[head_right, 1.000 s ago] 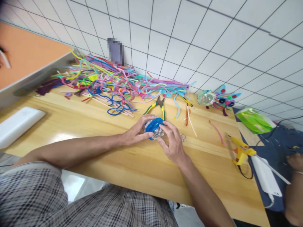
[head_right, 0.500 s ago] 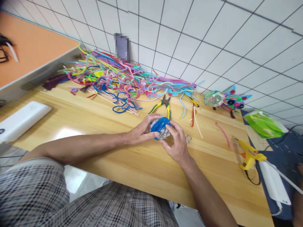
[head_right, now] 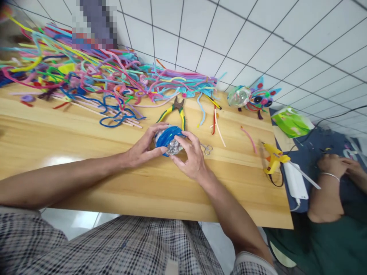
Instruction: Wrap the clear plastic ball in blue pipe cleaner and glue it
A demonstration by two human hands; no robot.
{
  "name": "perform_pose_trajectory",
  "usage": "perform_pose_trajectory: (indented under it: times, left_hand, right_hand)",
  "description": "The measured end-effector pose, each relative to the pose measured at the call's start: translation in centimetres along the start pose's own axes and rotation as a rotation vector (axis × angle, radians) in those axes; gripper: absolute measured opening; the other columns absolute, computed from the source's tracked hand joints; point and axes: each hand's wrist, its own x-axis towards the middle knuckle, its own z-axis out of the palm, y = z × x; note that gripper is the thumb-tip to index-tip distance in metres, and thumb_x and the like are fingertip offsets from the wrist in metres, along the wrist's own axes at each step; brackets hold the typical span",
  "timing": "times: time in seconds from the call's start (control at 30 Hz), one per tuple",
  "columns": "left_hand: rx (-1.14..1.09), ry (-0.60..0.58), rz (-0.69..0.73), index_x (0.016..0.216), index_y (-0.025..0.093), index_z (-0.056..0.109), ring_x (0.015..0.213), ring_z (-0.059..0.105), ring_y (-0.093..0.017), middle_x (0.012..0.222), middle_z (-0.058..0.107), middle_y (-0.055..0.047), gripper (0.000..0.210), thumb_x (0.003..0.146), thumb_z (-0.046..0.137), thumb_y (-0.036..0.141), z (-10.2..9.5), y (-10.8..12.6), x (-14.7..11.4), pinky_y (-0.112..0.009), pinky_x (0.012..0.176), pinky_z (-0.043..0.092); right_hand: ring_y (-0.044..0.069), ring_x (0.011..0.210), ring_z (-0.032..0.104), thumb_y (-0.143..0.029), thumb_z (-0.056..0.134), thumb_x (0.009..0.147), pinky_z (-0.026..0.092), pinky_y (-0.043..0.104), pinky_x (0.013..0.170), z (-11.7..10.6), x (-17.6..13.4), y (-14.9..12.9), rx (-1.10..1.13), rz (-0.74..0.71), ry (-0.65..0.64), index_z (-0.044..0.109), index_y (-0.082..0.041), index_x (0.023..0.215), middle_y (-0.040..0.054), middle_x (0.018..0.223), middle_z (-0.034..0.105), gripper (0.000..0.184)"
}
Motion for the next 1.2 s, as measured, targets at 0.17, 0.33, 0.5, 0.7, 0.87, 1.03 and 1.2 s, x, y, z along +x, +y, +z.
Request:
perform_pose_trajectory:
  times: [0.17,0.33,0.5,0.7,0.87,1.03,1.2]
  left_hand:
    - [0.015,-0.016,0.016,0.169,0.027,0.04,0.165,0.046,-0.036,0.168,0.05,-0.019,0.069,0.11,0.071,0.044,-0.2,0.1,0.0,-0.06,0.138,0.041]
    - [0.006,0.0,0.025,0.169,0.029,0.04,0.164,0.046,-0.036,0.168,0.05,-0.017,0.068,0.11,0.071,0.044,0.0,-0.2,0.0,-0.059,0.138,0.041]
    - [-0.041,0.035,0.079,0.167,0.028,0.04,0.16,0.05,-0.036,0.163,0.052,-0.019,0.07,0.109,0.073,0.046,0.8,0.0,0.2,-0.059,0.134,0.045]
    - [-0.058,0.096,0.111,0.167,0.027,0.038,0.159,0.051,-0.038,0.16,0.057,-0.02,0.072,0.108,0.07,0.054,2.0,-0.5,0.7,-0.064,0.132,0.046]
    - [-0.123,0.073,0.035,0.169,0.025,0.038,0.159,0.049,-0.04,0.164,0.054,-0.021,0.077,0.106,0.07,0.057,2.4,-0.7,0.8,-0.067,0.134,0.042]
    - [-0.134,0.065,-0.008,0.167,0.025,0.041,0.16,0.048,-0.041,0.163,0.054,-0.021,0.076,0.104,0.071,0.054,2.3,-0.7,1.0,-0.067,0.134,0.041]
    - [-0.128,0.068,-0.015,0.166,0.026,0.044,0.159,0.047,-0.041,0.163,0.055,-0.02,0.075,0.103,0.074,0.053,2.2,-1.1,1.2,-0.066,0.135,0.04]
  right_hand:
    - [0.035,0.145,0.065,-0.032,0.08,0.101,0.065,0.06,0.115,0.1,0.2,-0.2,0.033,-0.032,0.03,0.046,-0.035,0.167,0.0167,0.156,0.059,0.074]
    - [0.037,0.144,0.067,-0.033,0.079,0.101,0.065,0.061,0.114,0.1,0.0,0.0,0.014,-0.019,0.024,0.043,-0.036,0.169,0.0161,0.156,0.062,0.078]
    - [0.037,0.137,0.072,-0.035,0.083,0.097,0.065,0.061,0.112,-0.2,-0.4,0.1,-0.035,-0.004,0.053,0.049,-0.034,0.168,0.0155,0.151,0.069,0.078]
    - [0.038,0.126,0.076,-0.041,0.087,0.093,0.067,0.061,0.103,-0.3,-1.0,0.8,-0.094,0.03,0.075,0.055,-0.031,0.165,0.0166,0.143,0.075,0.079]
    - [0.041,0.125,0.076,-0.046,0.085,0.094,0.066,0.063,0.1,-0.2,-1.2,1.4,-0.157,0.023,0.063,0.054,-0.028,0.166,0.0188,0.141,0.075,0.08]
    - [0.04,0.129,0.075,-0.044,0.087,0.093,0.066,0.063,0.103,-0.1,-0.9,1.6,-0.153,-0.024,0.073,0.052,-0.029,0.169,0.0186,0.144,0.075,0.085]
    - [0.04,0.132,0.074,-0.041,0.085,0.095,0.067,0.065,0.106,0.2,-0.5,1.4,-0.145,-0.011,0.076,0.052,-0.029,0.168,0.019,0.147,0.073,0.081]
